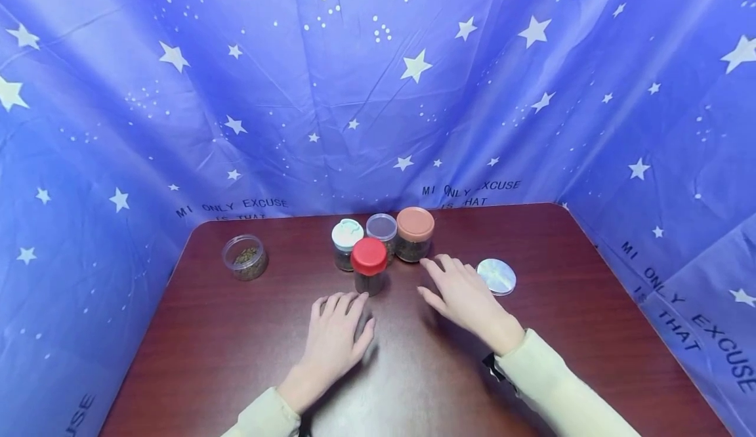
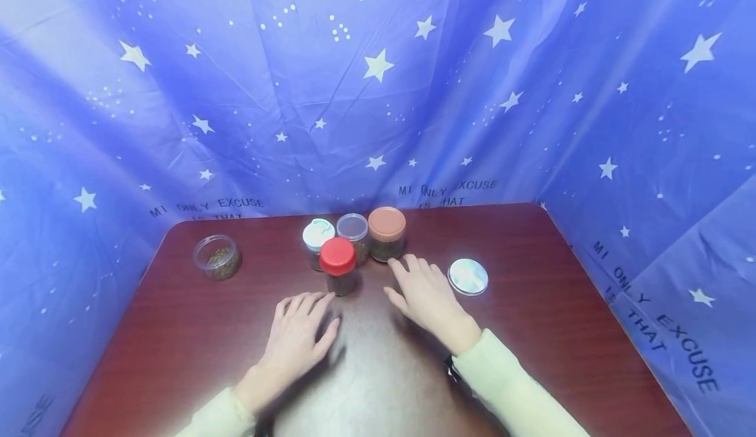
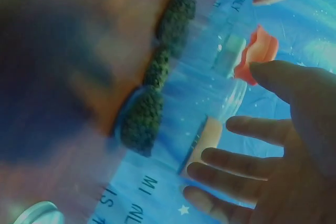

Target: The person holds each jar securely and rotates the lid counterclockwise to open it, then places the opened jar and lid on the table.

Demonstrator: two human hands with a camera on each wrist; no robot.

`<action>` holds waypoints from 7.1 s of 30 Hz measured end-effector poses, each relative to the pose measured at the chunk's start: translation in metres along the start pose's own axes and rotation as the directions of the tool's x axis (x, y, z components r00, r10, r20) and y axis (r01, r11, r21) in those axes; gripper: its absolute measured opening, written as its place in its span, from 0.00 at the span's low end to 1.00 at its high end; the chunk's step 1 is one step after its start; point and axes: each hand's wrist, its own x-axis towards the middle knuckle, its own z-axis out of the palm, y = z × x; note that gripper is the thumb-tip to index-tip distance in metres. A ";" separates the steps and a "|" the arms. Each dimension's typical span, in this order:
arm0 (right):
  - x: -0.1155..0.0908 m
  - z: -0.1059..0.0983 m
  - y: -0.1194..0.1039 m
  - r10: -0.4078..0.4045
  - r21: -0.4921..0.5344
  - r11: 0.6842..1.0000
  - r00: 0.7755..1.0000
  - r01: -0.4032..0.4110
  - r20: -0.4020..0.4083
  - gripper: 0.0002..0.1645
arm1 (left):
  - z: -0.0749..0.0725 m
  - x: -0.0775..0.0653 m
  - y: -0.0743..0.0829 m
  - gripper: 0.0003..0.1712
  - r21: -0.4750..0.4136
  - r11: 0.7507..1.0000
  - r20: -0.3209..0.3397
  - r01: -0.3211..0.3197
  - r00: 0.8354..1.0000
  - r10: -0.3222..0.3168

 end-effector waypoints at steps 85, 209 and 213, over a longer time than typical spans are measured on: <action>0.010 -0.039 -0.007 0.007 0.372 0.928 0.999 -0.020 0.036 0.42 | 0.011 -0.012 -0.005 0.24 0.003 1.000 0.066 0.009 0.998 -0.010; 0.035 -0.046 -0.068 -0.261 0.040 0.965 0.964 0.260 0.041 0.38 | 0.017 0.015 0.023 0.49 -0.723 0.624 0.173 0.296 0.952 -0.252; 0.035 -0.045 -0.068 -0.255 0.080 0.965 0.965 0.250 0.058 0.35 | 0.017 0.014 0.024 0.50 -0.723 0.621 0.176 0.301 0.951 -0.256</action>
